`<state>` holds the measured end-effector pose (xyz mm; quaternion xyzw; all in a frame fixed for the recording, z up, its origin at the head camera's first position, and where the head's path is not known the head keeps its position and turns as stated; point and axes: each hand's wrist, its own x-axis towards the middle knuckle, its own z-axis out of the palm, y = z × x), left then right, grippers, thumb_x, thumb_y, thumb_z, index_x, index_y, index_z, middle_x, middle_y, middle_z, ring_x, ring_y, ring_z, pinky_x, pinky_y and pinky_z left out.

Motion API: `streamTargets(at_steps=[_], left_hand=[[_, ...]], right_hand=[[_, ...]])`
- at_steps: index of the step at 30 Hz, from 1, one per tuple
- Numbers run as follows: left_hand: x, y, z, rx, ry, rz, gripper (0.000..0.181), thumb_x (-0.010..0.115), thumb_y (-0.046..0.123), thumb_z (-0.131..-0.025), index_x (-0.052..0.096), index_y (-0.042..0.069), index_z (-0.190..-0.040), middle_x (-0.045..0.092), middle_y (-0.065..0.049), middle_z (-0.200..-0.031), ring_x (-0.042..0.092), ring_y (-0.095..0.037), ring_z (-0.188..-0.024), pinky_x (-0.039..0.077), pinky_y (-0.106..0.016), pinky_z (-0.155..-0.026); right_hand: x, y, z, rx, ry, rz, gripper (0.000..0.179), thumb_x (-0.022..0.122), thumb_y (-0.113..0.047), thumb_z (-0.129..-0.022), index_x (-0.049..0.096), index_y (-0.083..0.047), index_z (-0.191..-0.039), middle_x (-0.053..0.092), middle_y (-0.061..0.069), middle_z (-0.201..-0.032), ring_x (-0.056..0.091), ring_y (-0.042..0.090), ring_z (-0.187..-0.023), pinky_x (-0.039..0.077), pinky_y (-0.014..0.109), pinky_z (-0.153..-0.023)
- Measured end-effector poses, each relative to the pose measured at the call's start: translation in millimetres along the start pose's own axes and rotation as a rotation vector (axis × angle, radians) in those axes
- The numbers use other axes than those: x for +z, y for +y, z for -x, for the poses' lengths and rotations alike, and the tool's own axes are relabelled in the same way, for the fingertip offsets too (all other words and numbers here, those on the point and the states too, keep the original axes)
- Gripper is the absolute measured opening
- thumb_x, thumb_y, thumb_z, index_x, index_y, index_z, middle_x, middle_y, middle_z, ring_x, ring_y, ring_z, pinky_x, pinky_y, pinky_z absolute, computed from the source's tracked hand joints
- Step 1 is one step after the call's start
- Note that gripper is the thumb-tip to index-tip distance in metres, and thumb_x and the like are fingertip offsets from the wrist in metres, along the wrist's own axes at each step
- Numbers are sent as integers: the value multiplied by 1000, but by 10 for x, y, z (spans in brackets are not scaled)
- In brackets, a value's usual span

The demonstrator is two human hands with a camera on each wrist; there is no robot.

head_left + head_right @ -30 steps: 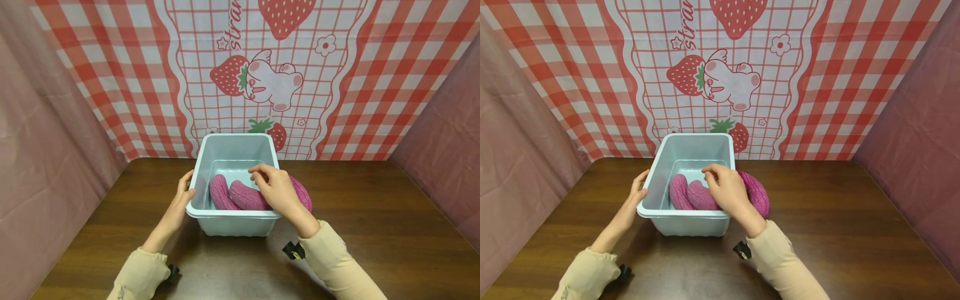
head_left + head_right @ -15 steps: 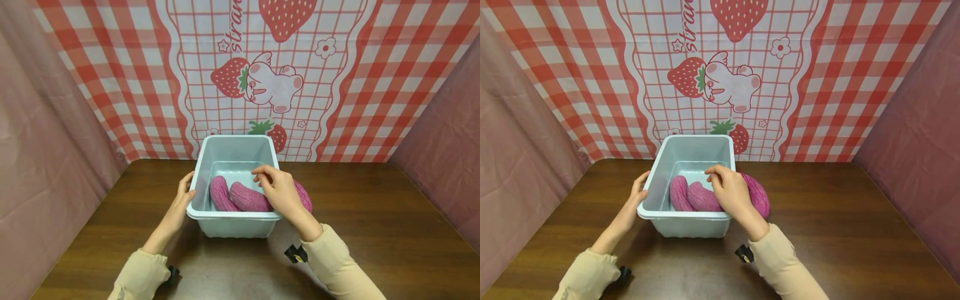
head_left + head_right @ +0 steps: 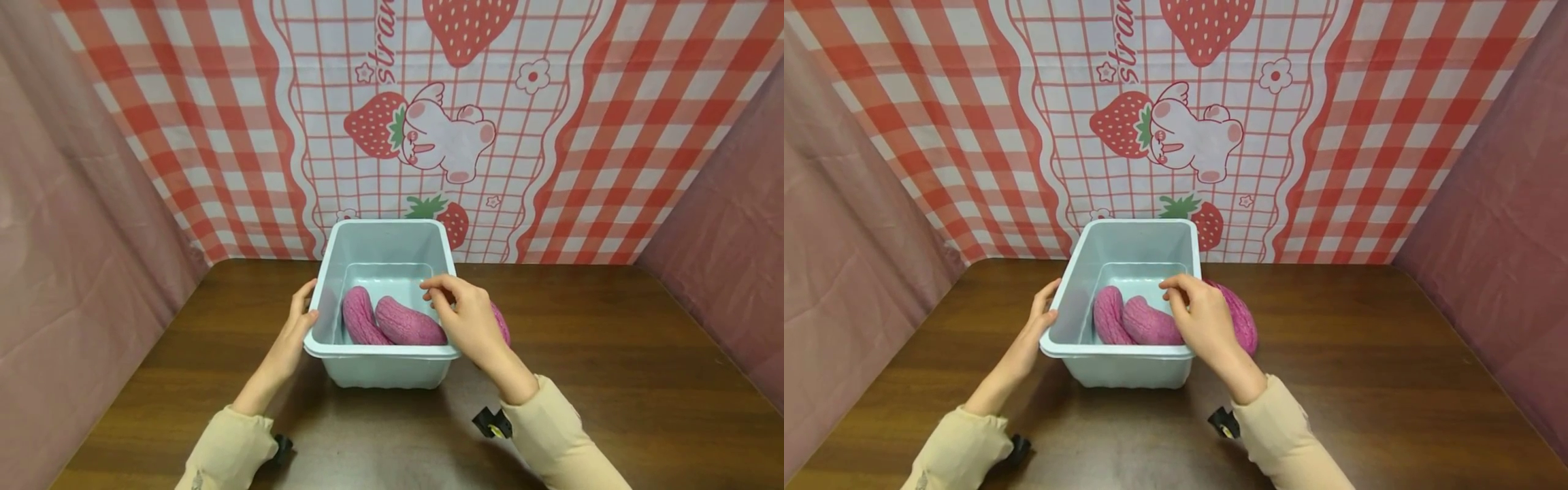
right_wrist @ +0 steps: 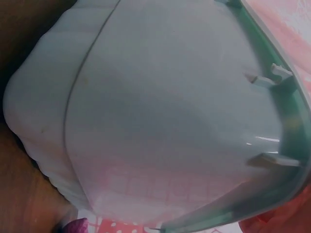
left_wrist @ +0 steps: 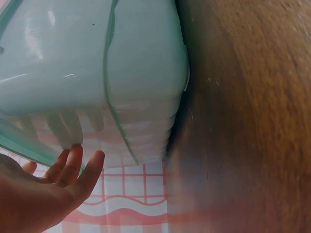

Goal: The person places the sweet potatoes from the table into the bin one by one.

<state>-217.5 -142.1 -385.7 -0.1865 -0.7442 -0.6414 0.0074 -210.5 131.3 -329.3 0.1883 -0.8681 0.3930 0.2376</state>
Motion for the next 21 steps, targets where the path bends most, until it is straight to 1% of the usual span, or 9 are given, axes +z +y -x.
streamTargets(at_steps=[7, 13, 18, 21], left_hand=[[4, 10, -3, 4, -2, 0, 55, 30, 20, -93, 12, 10, -144, 29, -23, -128, 35, -34, -114, 38, -46, -89], [8, 4, 3, 9, 2, -5, 55, 30, 20, -93, 12, 10, -143, 29, -23, -128, 35, -34, -114, 38, -44, -89], [8, 0, -1, 8, 10, -2, 55, 31, 21, -92, 13, 12, -143, 30, -22, -127, 37, -35, -112, 39, -43, -87], [6, -9, -6, 5, 15, 0, 54, 31, 21, -92, 13, 13, -143, 30, -22, -126, 37, -35, -111, 39, -44, -87]], right_hand=[[-39, 12, 42, -23, 50, -38, 15, 55, -8, -88, 68, -12, -93, 67, -2, -79, 60, 6, -68, 49, 23, -59], [-87, 47, 93, -9, 84, -40, 15, 56, -7, -88, 69, -10, -94, 67, -1, -78, 61, 8, -67, 48, 22, -57], [-125, 98, 91, -2, 120, -38, 15, 56, -5, -87, 69, -9, -92, 66, -1, -76, 60, 8, -66, 48, 22, -57], [-144, 121, 86, -4, 146, -29, 15, 56, -4, -86, 69, -9, -91, 66, -1, -77, 59, 8, -66, 46, 19, -56]])
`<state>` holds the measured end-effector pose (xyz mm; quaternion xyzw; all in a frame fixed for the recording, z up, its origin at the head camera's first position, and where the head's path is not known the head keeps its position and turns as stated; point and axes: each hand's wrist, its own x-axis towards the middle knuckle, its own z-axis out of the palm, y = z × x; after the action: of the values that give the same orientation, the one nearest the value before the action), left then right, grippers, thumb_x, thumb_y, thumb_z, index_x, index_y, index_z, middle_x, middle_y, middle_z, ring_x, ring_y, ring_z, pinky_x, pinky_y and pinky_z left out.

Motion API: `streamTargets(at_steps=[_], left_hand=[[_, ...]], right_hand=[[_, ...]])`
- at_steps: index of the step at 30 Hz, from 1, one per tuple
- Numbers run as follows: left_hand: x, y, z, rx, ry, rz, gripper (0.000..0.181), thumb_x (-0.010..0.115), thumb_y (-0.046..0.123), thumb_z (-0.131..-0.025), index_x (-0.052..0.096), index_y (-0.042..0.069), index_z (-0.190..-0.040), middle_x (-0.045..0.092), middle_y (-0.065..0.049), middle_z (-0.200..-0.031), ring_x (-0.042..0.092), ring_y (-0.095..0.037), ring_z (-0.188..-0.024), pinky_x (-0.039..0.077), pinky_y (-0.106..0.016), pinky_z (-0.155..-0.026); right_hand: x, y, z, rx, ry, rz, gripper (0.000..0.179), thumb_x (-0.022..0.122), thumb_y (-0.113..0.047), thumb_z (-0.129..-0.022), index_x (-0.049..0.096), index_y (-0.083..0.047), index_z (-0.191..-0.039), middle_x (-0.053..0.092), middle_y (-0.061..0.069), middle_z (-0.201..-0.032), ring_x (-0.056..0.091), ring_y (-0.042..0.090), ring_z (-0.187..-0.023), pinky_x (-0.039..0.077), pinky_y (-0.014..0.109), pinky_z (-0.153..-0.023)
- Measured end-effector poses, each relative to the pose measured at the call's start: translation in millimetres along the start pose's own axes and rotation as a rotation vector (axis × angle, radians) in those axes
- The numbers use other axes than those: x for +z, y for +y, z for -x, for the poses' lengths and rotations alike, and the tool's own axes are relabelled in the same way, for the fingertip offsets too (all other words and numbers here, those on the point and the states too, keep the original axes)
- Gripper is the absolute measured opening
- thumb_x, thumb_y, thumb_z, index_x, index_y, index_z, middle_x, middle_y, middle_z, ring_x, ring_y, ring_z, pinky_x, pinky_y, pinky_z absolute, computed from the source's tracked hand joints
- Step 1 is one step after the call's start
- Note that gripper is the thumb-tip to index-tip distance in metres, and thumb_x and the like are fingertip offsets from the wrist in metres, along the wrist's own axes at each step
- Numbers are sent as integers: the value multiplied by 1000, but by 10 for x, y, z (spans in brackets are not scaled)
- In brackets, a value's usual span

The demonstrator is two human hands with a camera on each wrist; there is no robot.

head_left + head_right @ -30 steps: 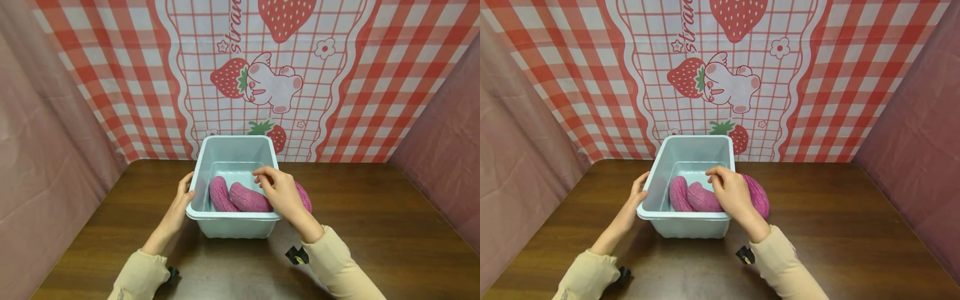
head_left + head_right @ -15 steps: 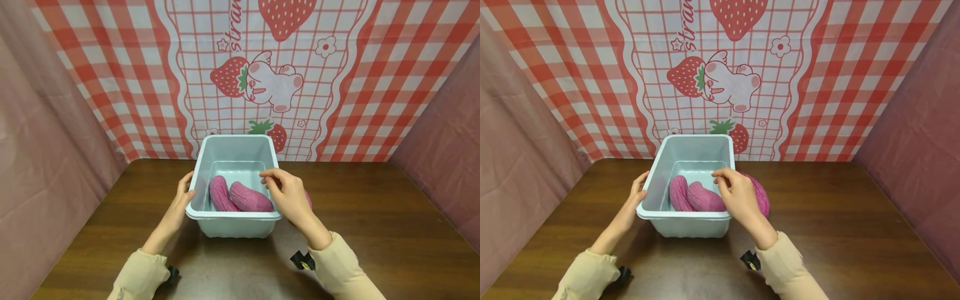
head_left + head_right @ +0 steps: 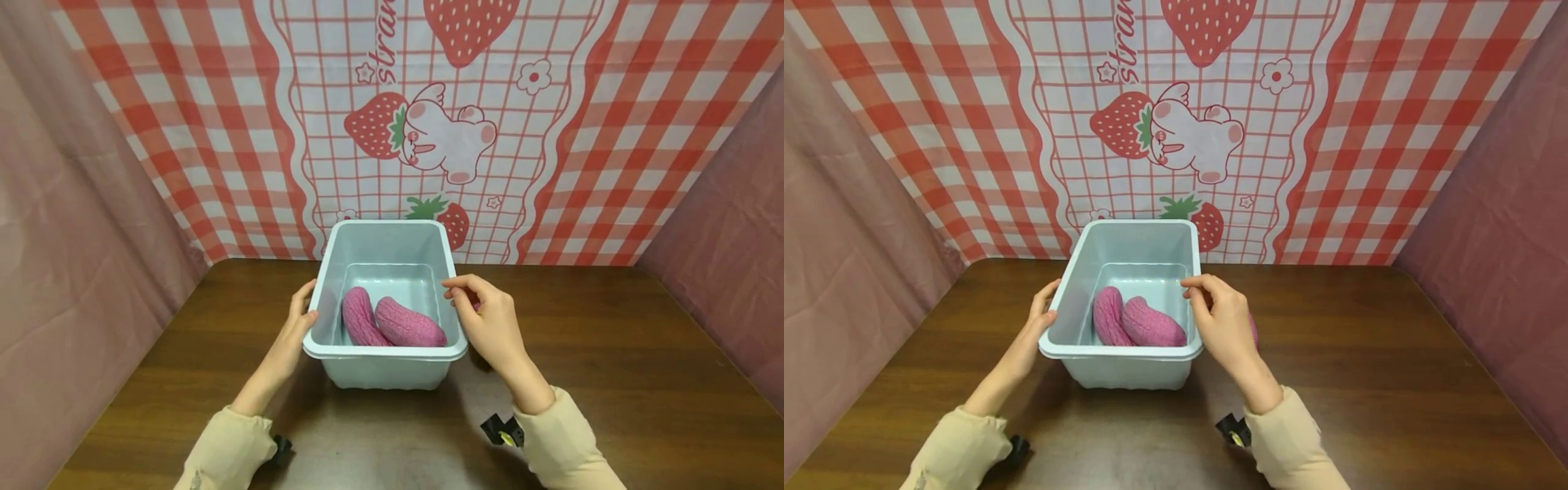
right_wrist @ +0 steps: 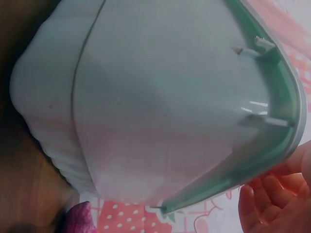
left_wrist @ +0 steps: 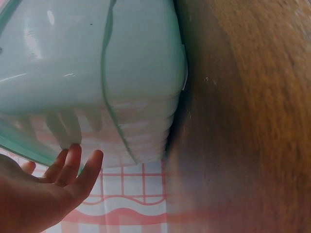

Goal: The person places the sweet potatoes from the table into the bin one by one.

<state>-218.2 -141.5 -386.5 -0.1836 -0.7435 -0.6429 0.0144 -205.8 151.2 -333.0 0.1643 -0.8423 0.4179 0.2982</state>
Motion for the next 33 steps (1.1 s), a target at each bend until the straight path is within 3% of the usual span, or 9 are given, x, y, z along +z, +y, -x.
streamTargets(at_steps=[7, 33], left_hand=[[-6, -1, 7, 5, 3, 1, 55, 31, 21, -92, 13, 13, -143, 29, -22, -125, 36, -31, -111, 39, -43, -86], [3, -12, -9, -8, -5, 18, 55, 31, 22, -92, 12, 15, -143, 29, -22, -127, 36, -33, -113, 37, -47, -89]], right_hand=[[-22, 52, -12, 14, 35, 25, 15, 56, -2, -85, 69, -9, -91, 65, 0, -82, 58, 10, -73, 43, 12, -61], [-73, 235, 13, 108, 14, 82, 14, 55, -10, -87, 68, -9, -93, 66, 3, -88, 54, 10, -73, 42, 19, -62]])
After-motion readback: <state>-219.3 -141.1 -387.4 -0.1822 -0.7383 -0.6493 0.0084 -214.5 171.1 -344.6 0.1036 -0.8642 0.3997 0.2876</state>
